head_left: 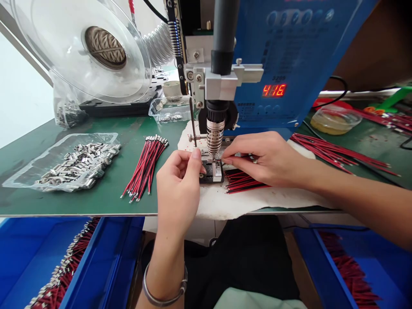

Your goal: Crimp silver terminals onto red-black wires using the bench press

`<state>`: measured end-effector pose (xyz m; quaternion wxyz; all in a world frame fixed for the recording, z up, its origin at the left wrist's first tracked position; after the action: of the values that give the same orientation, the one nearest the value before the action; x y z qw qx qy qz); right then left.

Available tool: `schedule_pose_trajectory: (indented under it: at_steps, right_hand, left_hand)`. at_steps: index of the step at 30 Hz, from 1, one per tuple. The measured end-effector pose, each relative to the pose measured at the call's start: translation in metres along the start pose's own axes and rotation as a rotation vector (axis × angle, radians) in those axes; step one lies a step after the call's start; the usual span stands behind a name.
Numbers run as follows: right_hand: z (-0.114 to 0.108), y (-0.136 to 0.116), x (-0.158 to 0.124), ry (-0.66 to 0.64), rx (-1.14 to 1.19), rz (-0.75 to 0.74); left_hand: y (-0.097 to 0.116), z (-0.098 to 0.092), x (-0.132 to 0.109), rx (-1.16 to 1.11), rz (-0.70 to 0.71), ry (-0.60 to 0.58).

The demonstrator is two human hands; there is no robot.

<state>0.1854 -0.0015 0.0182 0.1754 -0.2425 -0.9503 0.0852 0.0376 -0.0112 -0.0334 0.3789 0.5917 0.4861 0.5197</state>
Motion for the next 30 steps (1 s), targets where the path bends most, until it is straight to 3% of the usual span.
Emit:
schedule_pose_trajectory:
  at_steps: [30]
  right_hand:
    - [-0.0007, -0.0014, -0.0006, 0.014, -0.002, -0.014]
  left_hand:
    - [-0.0022, 0.0009, -0.001, -0.005, 0.005, -0.021]
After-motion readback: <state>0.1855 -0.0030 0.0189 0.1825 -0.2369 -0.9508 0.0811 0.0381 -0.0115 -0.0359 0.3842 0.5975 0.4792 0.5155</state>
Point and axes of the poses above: each hand's wrist, its own x-axis towards the middle knuckle, its own z-axis out of the palm, y = z × x, the point moved 10 cm from there along x, towards the middle knuckle, and after that the axes turned 15 degrees about -y, right-handed, at the moved point
